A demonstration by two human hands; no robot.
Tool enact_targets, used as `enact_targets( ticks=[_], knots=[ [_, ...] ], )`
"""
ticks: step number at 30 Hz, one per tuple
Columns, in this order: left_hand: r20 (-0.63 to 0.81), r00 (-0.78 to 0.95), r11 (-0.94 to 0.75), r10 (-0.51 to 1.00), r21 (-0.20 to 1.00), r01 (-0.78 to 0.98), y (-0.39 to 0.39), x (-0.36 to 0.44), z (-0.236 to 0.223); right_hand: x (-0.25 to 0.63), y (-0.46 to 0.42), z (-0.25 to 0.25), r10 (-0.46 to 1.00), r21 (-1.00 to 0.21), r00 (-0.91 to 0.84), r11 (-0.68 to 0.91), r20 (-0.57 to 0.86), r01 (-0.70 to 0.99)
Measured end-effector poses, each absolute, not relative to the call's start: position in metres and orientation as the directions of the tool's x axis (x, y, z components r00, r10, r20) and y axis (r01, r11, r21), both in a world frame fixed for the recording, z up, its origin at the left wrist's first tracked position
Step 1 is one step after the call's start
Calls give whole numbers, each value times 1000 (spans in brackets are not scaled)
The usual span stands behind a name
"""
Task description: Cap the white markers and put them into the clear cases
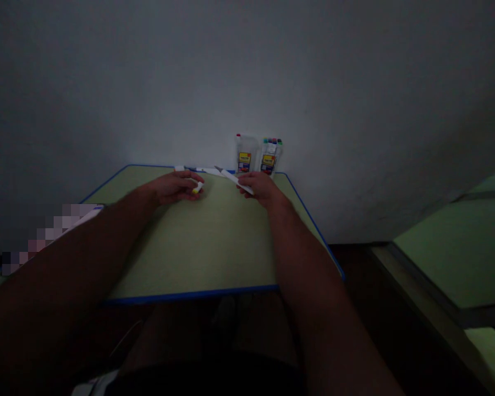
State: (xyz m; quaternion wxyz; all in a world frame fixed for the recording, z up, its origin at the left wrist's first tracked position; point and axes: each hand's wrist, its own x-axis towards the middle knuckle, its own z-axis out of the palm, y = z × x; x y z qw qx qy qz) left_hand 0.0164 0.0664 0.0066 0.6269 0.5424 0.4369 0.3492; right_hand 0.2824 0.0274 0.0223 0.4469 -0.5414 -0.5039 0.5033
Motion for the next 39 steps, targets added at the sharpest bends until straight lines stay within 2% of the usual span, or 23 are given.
enact_targets(
  ticks=[11, 18, 39],
  knots=[
    [-159, 339, 164, 927, 986, 14, 68, 17, 4, 274, 24, 20, 985, -989, -97, -146, -144, -15],
    [-155, 371, 162, 915, 987, 13, 68, 16, 2, 268, 20, 22, 974, -981, -132, -177, -187, 81],
    [-199, 391, 196, 899, 979, 47, 66, 19, 6, 266, 20, 21, 962, -970, -125, -235, -241, 60]
  ],
)
